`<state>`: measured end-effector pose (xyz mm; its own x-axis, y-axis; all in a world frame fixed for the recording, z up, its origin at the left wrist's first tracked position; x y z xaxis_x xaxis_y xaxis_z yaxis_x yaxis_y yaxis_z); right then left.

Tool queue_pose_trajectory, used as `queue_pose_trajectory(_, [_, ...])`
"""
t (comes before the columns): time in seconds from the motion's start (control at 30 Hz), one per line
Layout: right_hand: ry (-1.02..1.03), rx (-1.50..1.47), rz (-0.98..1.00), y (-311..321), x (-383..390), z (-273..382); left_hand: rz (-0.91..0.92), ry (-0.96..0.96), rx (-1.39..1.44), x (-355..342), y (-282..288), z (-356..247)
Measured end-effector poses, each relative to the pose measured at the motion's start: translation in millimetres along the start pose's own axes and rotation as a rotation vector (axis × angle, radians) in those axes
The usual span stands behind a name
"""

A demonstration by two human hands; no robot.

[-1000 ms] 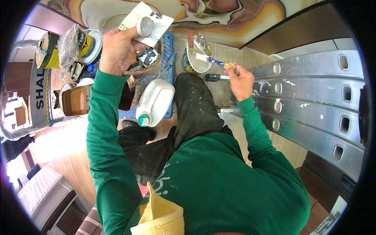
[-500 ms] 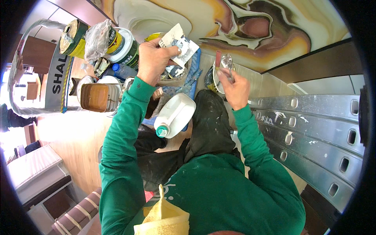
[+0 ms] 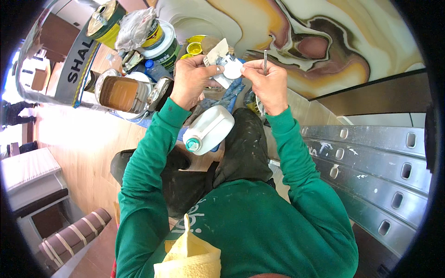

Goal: The person mixes white paint on a small card using a brush, repeatedly dipping the brush into a container and blending the paint on the card. The person holds the card in one hand and uses the brush in the other to stir and spread the paint.

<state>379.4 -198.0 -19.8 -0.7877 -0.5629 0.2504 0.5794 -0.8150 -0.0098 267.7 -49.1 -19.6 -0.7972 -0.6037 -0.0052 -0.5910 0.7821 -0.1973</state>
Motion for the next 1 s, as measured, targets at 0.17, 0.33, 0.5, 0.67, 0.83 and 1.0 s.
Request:
queue_pose_trajectory(0.17, [0.109,0.121,0.025,-9,1,10,0.02,0.133,0.15,14,14,7])
queue_pose_trajectory(0.33, [0.254,0.39,0.089,-27,16,32,0.068,0.195,0.246,29,25,10])
queue_pose_trajectory(0.5, [0.396,0.714,0.088,-41,35,52,0.093,0.175,0.31,43,33,12])
queue_pose_trajectory(0.67, [0.138,0.166,0.109,0,46,82,0.068,0.176,0.351,49,44,13])
queue_pose_trajectory(0.83, [0.214,-0.042,0.07,25,59,103,0.011,0.173,0.346,55,50,6])
queue_pose_trajectory(1.0, [0.041,0.071,0.128,21,71,90,0.008,0.155,0.331,57,48,1])
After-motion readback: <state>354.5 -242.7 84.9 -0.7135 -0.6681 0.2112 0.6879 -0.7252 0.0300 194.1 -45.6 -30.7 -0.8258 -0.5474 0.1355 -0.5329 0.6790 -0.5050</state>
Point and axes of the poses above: each hand's wrist, its own x-axis away from the middle knuckle, its own y-axis out of the back of the hand, z = x × y, the point moved 6 cm from there along -x, towards the middle knuckle, and after that the axes turned 13 degrees about -y, right-handed, at the moved point
